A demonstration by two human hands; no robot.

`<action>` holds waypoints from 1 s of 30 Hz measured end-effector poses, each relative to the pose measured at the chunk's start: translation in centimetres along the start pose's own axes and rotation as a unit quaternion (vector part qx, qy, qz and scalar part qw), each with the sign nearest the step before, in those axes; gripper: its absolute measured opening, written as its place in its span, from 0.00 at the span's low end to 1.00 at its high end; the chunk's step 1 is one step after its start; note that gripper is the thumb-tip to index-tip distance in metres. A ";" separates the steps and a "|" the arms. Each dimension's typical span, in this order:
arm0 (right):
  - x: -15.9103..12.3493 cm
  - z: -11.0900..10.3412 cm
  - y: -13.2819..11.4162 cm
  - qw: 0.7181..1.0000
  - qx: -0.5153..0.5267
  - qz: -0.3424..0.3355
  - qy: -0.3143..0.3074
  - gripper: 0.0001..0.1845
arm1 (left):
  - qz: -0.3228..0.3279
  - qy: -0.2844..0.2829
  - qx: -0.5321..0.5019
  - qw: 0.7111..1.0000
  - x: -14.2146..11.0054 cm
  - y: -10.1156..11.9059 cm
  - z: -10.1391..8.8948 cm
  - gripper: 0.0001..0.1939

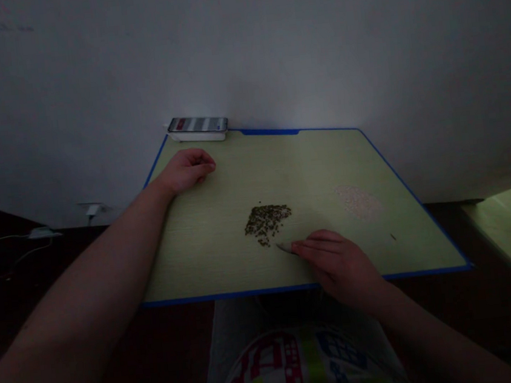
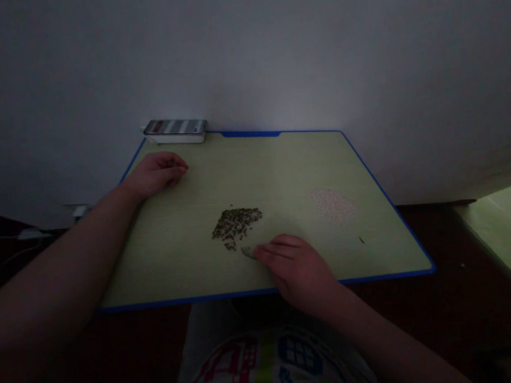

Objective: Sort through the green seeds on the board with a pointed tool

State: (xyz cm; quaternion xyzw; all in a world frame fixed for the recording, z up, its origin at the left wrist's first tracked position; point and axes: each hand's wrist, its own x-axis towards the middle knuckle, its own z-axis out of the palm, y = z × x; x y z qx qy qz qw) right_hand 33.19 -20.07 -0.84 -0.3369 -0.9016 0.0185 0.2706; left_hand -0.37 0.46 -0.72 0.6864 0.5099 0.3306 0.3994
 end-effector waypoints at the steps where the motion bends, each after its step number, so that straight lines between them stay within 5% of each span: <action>1: 0.0 -0.1 0.0 1.000 -0.001 -0.002 0.006 0.21 | -0.003 0.001 0.002 1.000 0.0 0.0 0.0 0.09; 9: -1.7 -1.3 -2.0 0.998 -0.056 0.004 0.026 0.17 | -0.011 0.000 -0.004 1.000 -0.1 0.3 0.1 0.08; 24: -1.3 1.4 -3.0 0.996 -0.086 -0.028 -0.003 0.21 | 0.008 -0.003 -0.006 1.000 0.0 0.0 0.0 0.10; 30: 0.1 2.6 -4.5 0.992 -0.121 0.016 -0.028 0.21 | -0.004 -0.001 0.004 1.000 -0.1 0.2 0.0 0.09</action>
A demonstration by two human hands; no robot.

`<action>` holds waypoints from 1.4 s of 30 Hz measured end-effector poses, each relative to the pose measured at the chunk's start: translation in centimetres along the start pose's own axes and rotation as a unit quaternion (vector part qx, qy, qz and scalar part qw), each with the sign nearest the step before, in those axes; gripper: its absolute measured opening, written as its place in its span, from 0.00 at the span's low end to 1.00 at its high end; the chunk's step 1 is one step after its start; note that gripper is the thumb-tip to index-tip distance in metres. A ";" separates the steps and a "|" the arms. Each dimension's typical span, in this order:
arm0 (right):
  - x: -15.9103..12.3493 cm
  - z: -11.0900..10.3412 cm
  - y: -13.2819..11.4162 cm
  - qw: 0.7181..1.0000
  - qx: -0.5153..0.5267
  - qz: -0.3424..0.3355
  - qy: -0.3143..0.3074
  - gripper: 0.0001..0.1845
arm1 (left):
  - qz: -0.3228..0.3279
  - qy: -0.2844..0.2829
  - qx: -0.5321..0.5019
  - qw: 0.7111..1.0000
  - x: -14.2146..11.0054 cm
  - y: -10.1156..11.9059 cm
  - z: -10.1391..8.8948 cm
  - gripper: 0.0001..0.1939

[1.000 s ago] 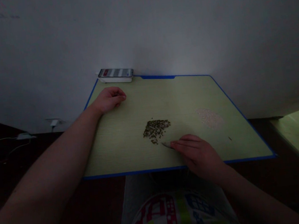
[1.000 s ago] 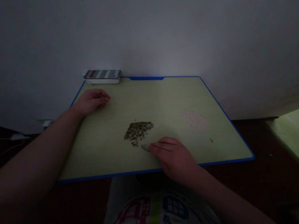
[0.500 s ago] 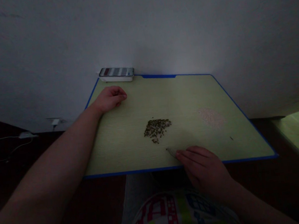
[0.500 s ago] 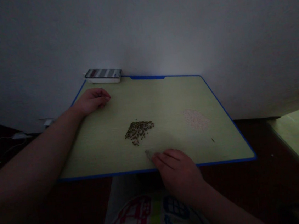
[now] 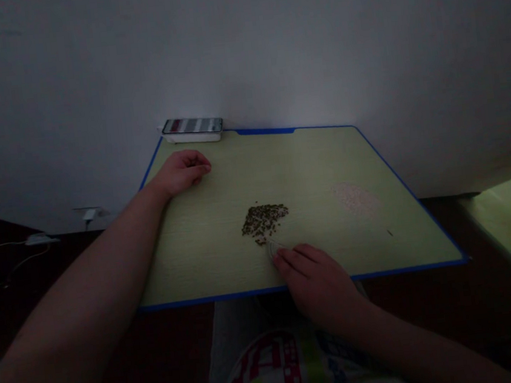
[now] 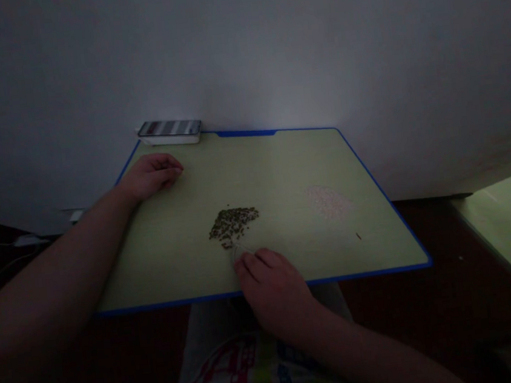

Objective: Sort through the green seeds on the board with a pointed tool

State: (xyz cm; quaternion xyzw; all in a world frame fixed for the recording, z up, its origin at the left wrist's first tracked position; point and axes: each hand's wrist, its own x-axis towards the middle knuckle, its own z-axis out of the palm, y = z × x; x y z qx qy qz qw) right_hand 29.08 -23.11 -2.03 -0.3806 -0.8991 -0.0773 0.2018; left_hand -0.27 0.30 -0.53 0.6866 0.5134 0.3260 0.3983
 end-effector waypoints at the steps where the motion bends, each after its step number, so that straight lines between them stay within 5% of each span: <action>1: 0.1 0.0 0.0 1.000 -0.009 0.007 -0.007 0.22 | -0.001 0.001 0.001 1.000 0.0 0.0 0.0 0.09; 8: -0.7 -0.6 1.8 0.993 -0.090 0.064 -0.032 0.21 | 0.004 -0.002 0.000 1.000 0.1 -0.2 0.0 0.08; 17: -0.5 -0.4 1.1 0.999 -0.033 0.000 -0.024 0.23 | -0.002 0.000 -0.002 1.000 0.0 0.1 0.0 0.08; 30: -0.3 -0.9 2.3 0.993 -0.096 0.061 -0.019 0.20 | -0.012 0.005 0.002 1.000 0.0 0.1 0.0 0.10; 37: 1.5 -0.2 0.9 0.992 -0.076 0.055 -0.082 0.20 | -0.006 0.007 0.011 1.000 -0.2 0.3 0.0 0.09; 42: 2.0 0.2 2.6 0.986 -0.098 0.089 -0.097 0.18 | -0.007 0.006 0.005 1.000 0.0 -0.2 -0.1 0.10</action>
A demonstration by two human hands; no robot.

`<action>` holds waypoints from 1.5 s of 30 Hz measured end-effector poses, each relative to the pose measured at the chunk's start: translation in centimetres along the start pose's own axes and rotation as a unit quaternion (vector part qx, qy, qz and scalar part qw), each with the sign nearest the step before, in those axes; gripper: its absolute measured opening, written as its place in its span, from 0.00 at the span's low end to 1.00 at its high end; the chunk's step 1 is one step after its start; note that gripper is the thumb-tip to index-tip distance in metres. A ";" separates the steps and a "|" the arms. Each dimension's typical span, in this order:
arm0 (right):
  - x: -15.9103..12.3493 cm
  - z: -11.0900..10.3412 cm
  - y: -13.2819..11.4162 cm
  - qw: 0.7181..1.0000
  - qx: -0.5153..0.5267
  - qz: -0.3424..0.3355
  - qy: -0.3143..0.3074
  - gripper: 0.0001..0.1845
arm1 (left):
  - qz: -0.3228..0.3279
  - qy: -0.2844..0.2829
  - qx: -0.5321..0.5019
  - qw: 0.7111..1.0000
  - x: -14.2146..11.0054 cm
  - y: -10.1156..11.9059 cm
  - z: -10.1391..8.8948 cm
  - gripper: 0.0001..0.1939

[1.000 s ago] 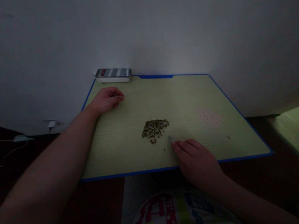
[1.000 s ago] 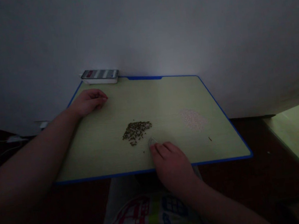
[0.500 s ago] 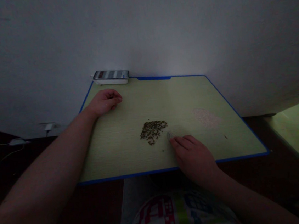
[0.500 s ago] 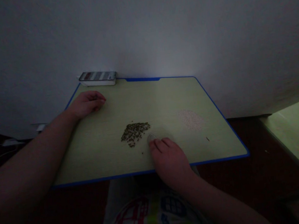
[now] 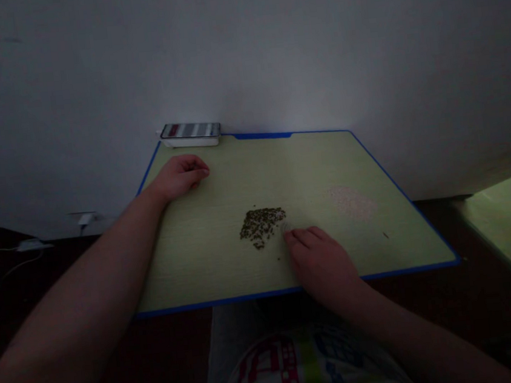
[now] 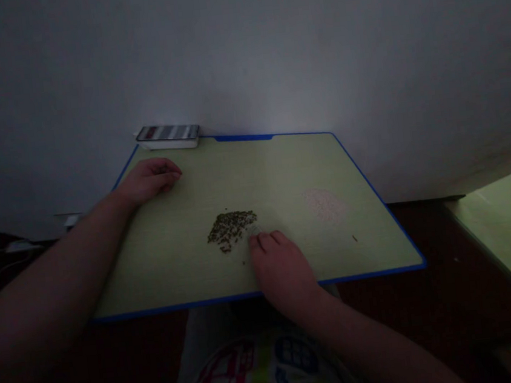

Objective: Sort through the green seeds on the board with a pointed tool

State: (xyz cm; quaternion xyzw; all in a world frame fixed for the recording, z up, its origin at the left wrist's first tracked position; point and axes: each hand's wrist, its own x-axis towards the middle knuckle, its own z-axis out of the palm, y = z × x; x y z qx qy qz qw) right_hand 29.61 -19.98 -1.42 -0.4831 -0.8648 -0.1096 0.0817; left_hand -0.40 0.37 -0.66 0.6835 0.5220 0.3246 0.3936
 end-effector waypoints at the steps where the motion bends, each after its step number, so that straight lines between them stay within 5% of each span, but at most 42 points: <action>1: 0.0 0.1 0.6 1.000 -0.006 0.009 0.003 0.18 | 0.001 -0.002 -0.001 1.000 0.0 -0.1 0.0 0.10; 6: -1.0 0.2 2.8 0.998 -0.023 0.041 0.044 0.18 | 0.007 -0.006 -0.006 1.000 0.0 0.1 0.0 0.10; 10: -2.1 -0.2 2.2 0.998 -0.006 0.017 0.061 0.18 | 0.003 -0.005 -0.008 1.000 0.0 0.2 0.1 0.09; 18: 0.2 0.0 0.8 1.000 0.006 0.013 -0.026 0.21 | 0.005 -0.002 -0.008 1.000 0.0 0.2 0.1 0.09; 23: 2.0 0.2 3.5 0.994 -0.006 0.093 -0.065 0.23 | 0.001 -0.005 -0.026 1.000 0.1 0.0 0.1 0.09; 32: 1.0 -0.2 9.3 0.984 -0.041 0.173 -0.018 0.19 | 0.002 -0.008 -0.021 1.000 0.1 0.2 0.1 0.08; 38: -3.2 -1.5 8.8 0.991 -0.033 0.061 0.114 0.17 | 0.001 -0.005 -0.026 1.000 0.2 0.0 0.1 0.10; 42: -6.3 -1.7 6.4 0.994 0.011 -0.041 0.104 0.16 | 0.010 -0.006 -0.029 0.999 0.1 0.1 0.1 0.10; 45: -6.9 -1.1 6.4 0.996 0.004 -0.039 0.080 0.17 | 0.017 -0.007 -0.030 0.999 0.1 0.1 0.1 0.09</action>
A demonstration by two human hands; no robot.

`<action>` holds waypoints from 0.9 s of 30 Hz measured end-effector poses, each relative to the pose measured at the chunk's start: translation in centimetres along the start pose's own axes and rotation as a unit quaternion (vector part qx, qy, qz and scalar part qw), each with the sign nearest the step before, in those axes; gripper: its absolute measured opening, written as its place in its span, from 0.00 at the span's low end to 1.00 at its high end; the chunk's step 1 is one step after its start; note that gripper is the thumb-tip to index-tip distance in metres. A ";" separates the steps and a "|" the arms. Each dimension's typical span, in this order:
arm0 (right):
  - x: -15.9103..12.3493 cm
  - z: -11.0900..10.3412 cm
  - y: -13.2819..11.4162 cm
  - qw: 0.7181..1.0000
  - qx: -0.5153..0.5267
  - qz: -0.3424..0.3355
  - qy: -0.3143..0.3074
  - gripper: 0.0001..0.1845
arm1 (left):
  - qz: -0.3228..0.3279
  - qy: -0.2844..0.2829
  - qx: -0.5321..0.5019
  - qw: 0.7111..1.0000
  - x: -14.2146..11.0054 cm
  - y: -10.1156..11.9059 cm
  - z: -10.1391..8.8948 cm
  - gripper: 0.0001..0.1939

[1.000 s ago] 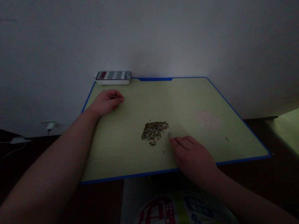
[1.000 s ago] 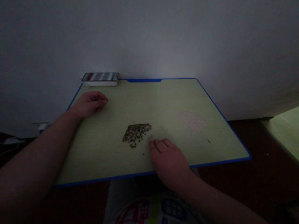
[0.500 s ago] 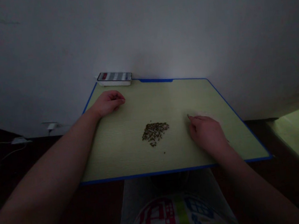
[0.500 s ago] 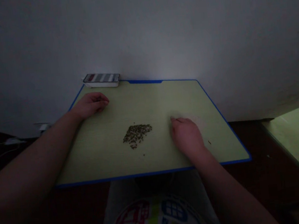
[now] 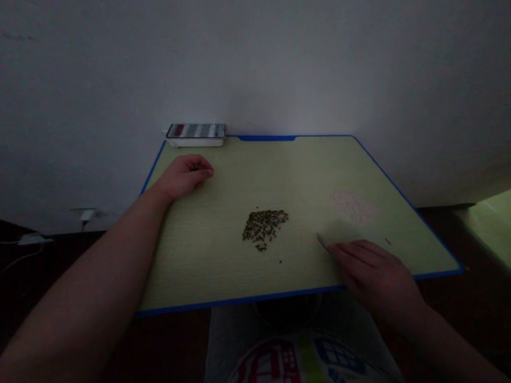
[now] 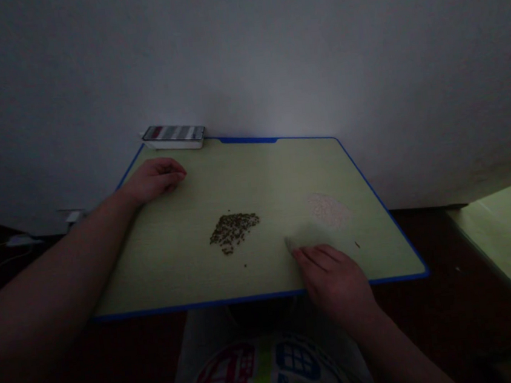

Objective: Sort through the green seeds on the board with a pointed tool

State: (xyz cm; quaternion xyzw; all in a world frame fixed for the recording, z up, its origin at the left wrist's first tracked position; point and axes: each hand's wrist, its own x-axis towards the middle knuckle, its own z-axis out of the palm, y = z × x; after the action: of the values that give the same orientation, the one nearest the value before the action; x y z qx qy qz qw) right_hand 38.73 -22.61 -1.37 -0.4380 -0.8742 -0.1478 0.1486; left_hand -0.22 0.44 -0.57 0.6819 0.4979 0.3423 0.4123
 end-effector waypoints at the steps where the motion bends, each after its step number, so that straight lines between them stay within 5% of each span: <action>1: 0.1 0.2 0.5 1.000 -0.008 0.009 -0.004 0.17 | 0.002 -0.001 -0.001 1.000 0.0 0.0 0.0 0.08; 7: 1.8 1.1 2.9 0.999 -0.031 0.028 0.010 0.17 | -0.003 0.000 0.000 1.000 0.1 -0.2 0.0 0.09; 27: 6.6 1.8 -1.3 0.973 0.224 -0.059 0.000 0.21 | 0.001 -0.001 0.004 1.000 -0.1 0.1 0.1 0.09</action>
State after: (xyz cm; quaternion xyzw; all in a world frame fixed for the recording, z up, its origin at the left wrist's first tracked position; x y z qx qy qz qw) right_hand 33.63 -17.86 -0.65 -0.3414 -0.9093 0.0428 0.2339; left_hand -0.14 0.34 -0.48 0.6846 0.4981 0.3400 0.4094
